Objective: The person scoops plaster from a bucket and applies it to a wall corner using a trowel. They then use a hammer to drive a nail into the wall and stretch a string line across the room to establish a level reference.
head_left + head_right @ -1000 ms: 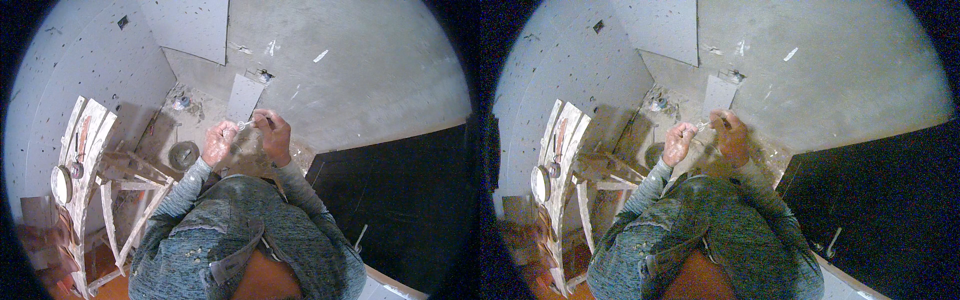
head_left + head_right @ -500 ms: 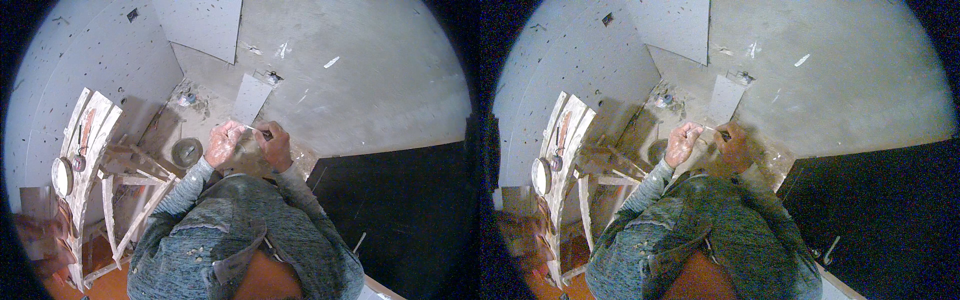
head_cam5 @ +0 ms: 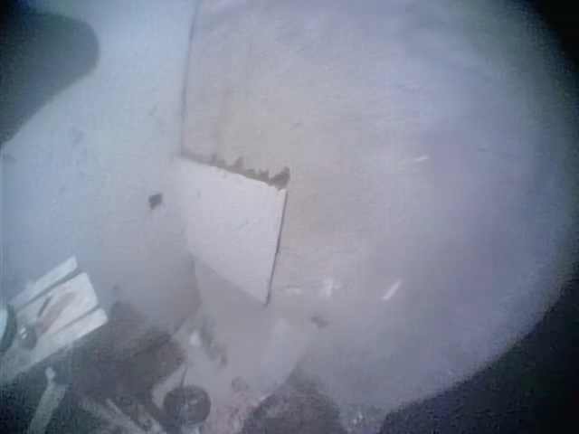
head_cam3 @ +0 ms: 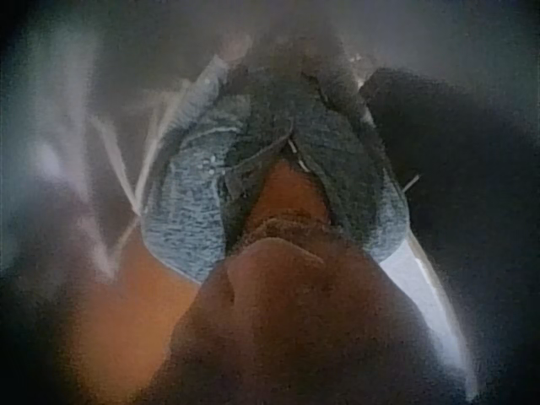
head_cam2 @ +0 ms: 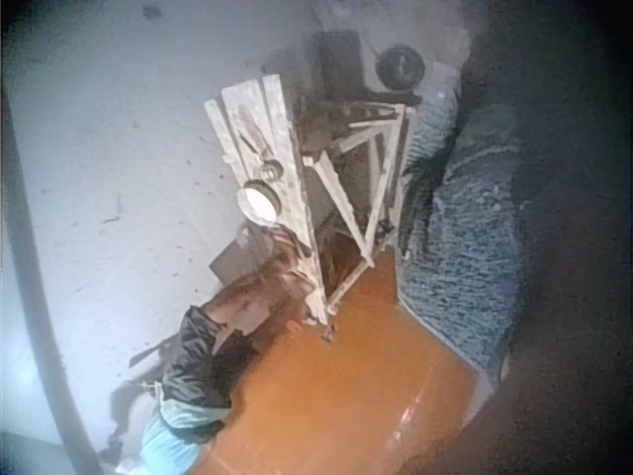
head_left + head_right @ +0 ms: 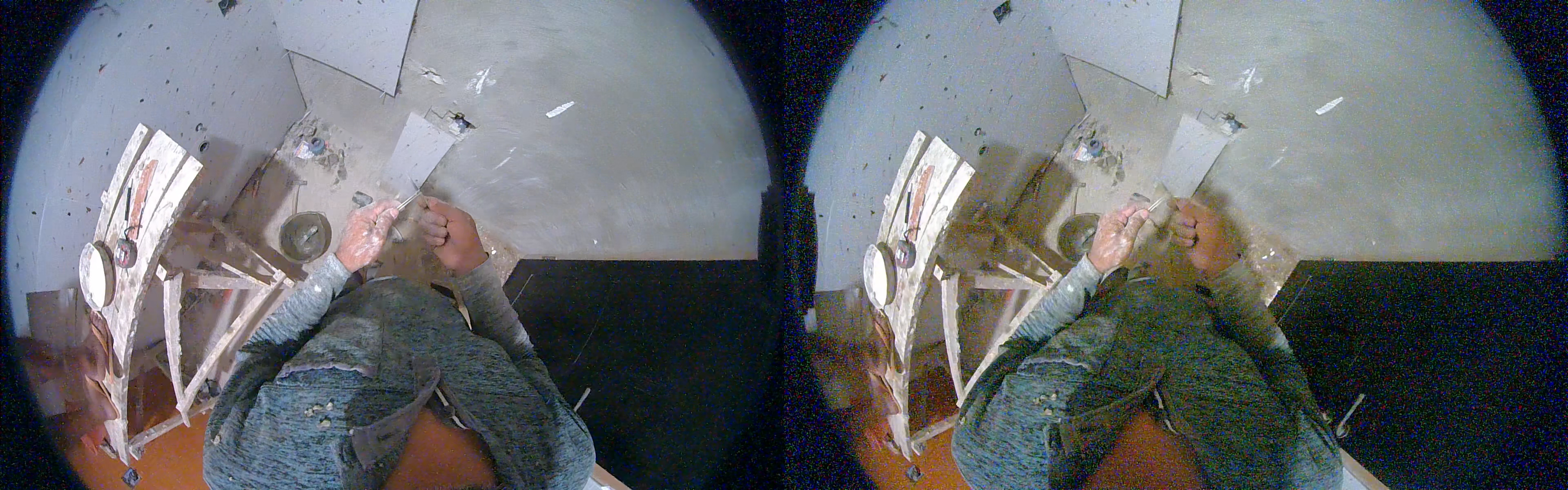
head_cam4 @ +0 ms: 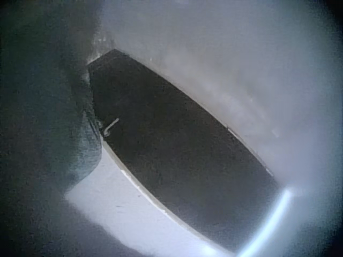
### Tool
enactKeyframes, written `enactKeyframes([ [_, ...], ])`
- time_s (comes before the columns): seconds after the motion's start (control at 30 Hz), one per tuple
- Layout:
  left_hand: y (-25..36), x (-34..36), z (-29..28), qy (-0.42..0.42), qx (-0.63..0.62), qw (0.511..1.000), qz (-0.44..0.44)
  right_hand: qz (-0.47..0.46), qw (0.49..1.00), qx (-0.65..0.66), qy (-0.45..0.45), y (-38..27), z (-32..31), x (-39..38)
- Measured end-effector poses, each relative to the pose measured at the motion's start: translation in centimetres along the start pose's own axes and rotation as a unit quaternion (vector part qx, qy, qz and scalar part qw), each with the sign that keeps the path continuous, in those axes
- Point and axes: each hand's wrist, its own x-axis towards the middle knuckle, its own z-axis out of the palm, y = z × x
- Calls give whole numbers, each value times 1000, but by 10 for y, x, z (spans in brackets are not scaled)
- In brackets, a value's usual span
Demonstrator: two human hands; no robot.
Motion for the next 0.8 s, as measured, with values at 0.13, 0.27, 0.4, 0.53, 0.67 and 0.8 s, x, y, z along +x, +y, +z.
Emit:
enactKeyframes([
  [0.13,-18,0,-1,62,21,995,76,89,980,151,-90,10,4,7],
  [0.27,-29,2,1,60,-12,994,93,131,967,166,-142,16,14,0],
  [0.4,-37,9,-2,10,-54,995,85,100,980,61,-158,11,11,11],
  [0.53,-40,8,2,57,-96,994,-7,18,984,-159,-73,7,18,21],
  [0.67,-38,0,17,133,-183,974,18,-22,942,-320,-97,23,-2,48],
  [0.8,-65,-4,42,137,-319,921,-177,71,931,-333,-133,42,-29,81],
])
